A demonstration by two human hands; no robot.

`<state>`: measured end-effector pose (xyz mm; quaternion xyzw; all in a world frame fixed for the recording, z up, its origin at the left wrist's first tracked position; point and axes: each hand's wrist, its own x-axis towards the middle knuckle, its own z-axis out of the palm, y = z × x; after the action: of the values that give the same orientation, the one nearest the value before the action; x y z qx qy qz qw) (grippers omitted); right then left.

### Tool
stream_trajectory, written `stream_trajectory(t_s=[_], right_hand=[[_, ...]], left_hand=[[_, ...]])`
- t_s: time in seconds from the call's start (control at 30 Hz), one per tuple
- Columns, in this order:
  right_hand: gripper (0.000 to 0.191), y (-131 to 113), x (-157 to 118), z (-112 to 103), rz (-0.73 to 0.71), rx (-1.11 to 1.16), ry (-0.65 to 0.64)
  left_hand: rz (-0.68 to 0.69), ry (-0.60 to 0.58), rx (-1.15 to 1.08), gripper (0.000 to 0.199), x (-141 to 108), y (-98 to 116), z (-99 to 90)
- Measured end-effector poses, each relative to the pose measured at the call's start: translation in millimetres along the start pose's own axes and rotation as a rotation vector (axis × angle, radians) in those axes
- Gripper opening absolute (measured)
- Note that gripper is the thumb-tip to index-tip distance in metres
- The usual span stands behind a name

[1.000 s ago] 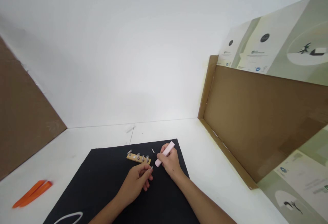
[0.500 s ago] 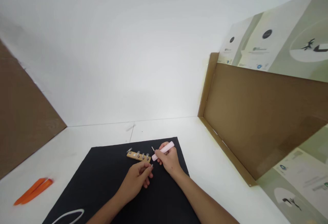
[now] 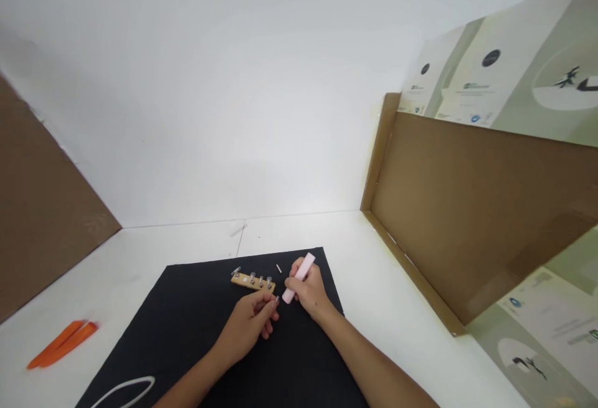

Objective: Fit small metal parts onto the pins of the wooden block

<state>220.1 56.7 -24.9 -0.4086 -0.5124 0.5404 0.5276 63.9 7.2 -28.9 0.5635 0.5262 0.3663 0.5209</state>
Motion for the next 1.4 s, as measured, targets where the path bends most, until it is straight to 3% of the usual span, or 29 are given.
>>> stream_trajectory(t_s=[0.17, 0.43, 0.63, 0.73, 1.03, 1.27, 1.4], right_hand=[[0.024, 1.2, -1.9, 3.7, 0.013, 0.015, -0.064], [0.016, 8.2, 6.0, -0.8, -0.006, -0.092, 0.121], [0.019, -0.8, -1.0, 0.7, 0.030, 0.071, -0.042], [0.022, 1.4, -1.0, 3.1, 0.041, 0.070, -0.056], [0.018, 9.2, 7.3, -1.8, 0.012, -0.101, 0.098], [0.020, 4.3, 2.0, -1.7, 0.050, 0.096, -0.069], [0.024, 9.6, 4.3, -0.3, 0.034, 0.087, -0.065]], left_hand=[[0.018, -0.013, 0.004, 0.031, 0.9, -3.5, -0.4], [0.012, 0.002, 0.007, 0.030, 0.8, -1.5, 0.2], [0.003, -0.004, 0.013, 0.031, -0.6, 0.9, -0.4], [0.014, -0.009, 0.021, 0.032, -1.2, 2.6, -0.9], [0.009, -0.006, 0.016, 0.029, -0.6, 0.9, -0.1], [0.006, -0.012, 0.031, 0.029, -1.3, 3.1, -0.9], [0.015, -0.019, 0.039, 0.029, -1.4, 3.4, -1.1]])
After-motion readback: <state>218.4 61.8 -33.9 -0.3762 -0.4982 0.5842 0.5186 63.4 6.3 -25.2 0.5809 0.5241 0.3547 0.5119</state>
